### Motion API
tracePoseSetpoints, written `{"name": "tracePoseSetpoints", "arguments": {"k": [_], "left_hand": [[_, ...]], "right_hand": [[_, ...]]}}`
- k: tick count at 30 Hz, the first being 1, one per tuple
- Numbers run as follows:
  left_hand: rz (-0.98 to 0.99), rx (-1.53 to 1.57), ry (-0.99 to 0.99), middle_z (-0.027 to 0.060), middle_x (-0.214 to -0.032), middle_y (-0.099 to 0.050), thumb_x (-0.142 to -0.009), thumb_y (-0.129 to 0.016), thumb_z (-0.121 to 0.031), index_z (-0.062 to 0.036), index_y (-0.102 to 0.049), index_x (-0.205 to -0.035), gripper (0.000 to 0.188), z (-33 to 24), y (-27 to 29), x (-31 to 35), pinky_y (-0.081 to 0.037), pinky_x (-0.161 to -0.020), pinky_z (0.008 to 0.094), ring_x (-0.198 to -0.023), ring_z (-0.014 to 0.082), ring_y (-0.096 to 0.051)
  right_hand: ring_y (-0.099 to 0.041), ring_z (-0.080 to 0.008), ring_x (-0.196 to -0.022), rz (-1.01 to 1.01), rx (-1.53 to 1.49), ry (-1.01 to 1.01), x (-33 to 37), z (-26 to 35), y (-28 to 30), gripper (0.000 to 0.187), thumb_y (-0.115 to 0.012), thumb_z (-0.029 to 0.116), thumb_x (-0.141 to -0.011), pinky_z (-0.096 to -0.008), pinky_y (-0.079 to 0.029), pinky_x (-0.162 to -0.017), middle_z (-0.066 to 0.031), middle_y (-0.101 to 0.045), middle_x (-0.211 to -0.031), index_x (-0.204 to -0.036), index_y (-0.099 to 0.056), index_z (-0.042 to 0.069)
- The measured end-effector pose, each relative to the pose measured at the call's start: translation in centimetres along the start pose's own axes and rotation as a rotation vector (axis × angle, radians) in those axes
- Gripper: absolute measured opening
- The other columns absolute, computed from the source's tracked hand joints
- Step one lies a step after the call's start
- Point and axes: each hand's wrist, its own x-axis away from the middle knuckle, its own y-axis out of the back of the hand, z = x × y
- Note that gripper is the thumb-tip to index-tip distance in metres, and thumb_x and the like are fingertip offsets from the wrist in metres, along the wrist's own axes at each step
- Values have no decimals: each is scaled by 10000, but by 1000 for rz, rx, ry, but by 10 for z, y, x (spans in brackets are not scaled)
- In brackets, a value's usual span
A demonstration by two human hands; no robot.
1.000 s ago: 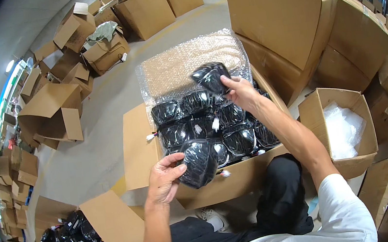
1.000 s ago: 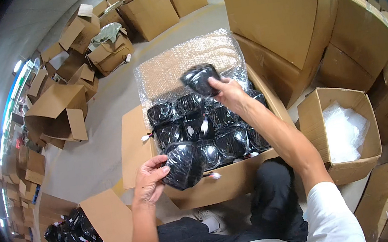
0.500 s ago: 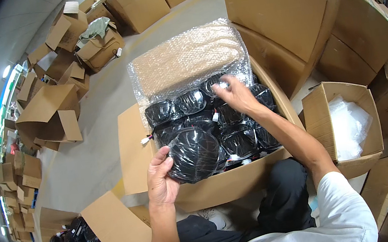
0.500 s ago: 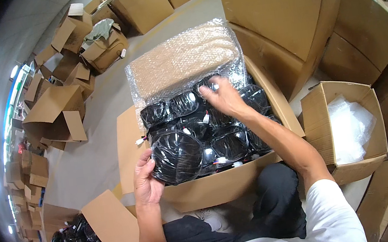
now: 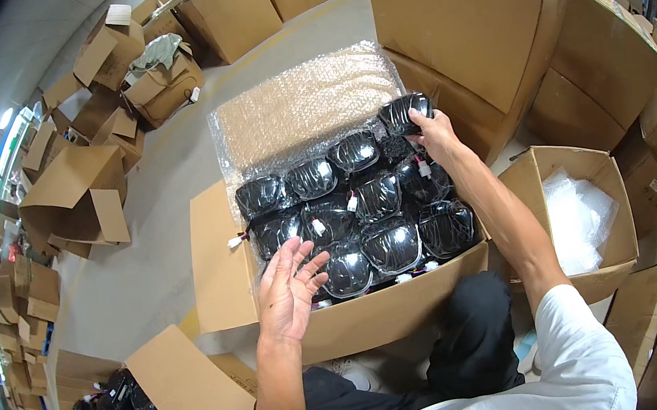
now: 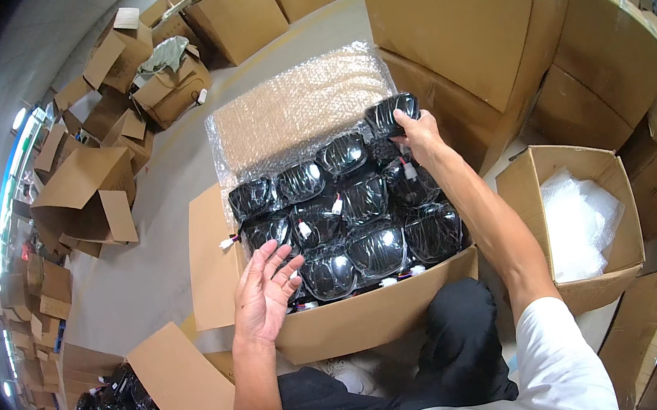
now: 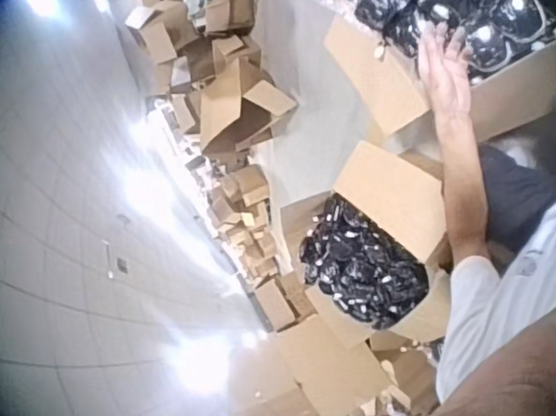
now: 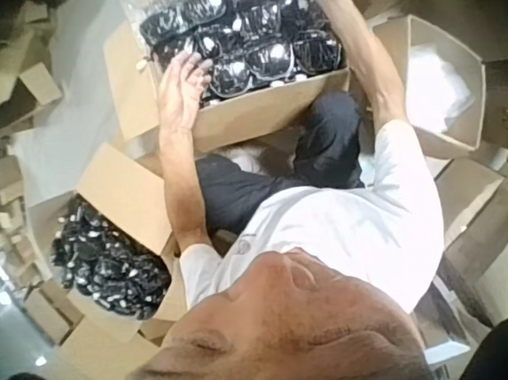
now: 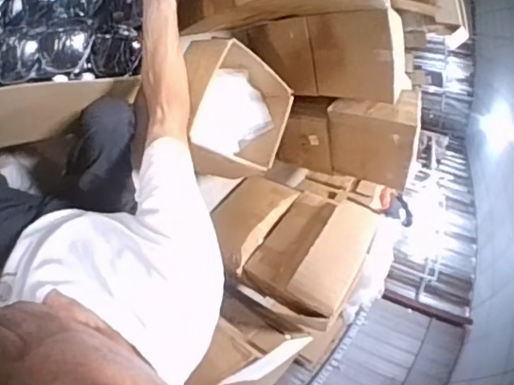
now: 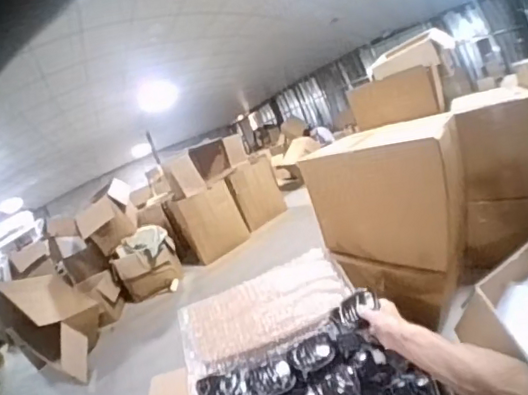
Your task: The person packs multiple electronic components into a cardboard box with bubble wrap, then labels the box with a marker.
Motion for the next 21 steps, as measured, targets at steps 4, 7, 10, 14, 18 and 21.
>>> {"name": "tracePoseSetpoints", "arguments": {"k": [4, 7, 10, 14, 18, 21], "left_hand": [[-2, -49, 68, 166, -1250, -614, -1038, -587, -277, -4, -532, -1322, 398, 1, 4, -6, -588, -805, 379, -1104, 305, -656], [-33, -95, 92, 147, -1220, -635, -1034, -596, -255, -5, -555, -1288, 359, -14, 20, -14, -597, -782, 358, -1063, 280, -681], [-141, -237, -23, 110, -1147, -669, -1027, -609, -227, -13, -583, -1239, 303, -26, 20, -38, -613, -702, 295, -955, 226, -718], [-220, -854, -248, 183, -1292, -609, -992, -651, -250, 57, -549, -1326, 465, -17, 60, -93, -550, -918, 365, -1095, 285, -666], [-278, -1647, -626, 272, -1371, -549, -954, -656, -285, 47, -581, -1309, 492, -25, 100, -140, -415, -1098, 445, -1274, 424, -535], [-288, -1510, -623, 284, -1384, -533, -956, -639, -305, 46, -579, -1312, 505, -62, 94, -179, -403, -1109, 456, -1294, 429, -518]], "right_hand": [[-689, -227, -874, 234, 74, -370, -20, -20, 19, 343, -694, 205, -967, -382, -629, -699, -98, -692, -1079, -1237, -574, 31], [-687, -271, -951, -6, 849, -31, 16, -4, -21, 457, -736, 267, -924, -430, -607, -757, -148, -686, -1050, -1303, -607, 48], [-652, -380, -1048, -102, 1362, 513, 14, -8, -5, 530, -721, 328, -908, -484, -544, -882, -215, -650, -1105, -1335, -600, 39], [-606, -427, -1134, 12, 1348, 431, 7, -10, -6, 507, -681, 370, -921, -496, -490, -955, -249, -594, -1241, -1320, -616, 63], [-610, -411, -1102, 71, 1397, 515, -23, 1, 2, 477, -701, 389, -911, -476, -493, -946, -237, -631, -1162, -1233, -665, 38], [-610, -406, -1114, -47, 1281, 618, -63, 20, 4, 527, -709, 384, -920, -471, -487, -970, -266, -625, -1177, -1271, -620, 1]]}}
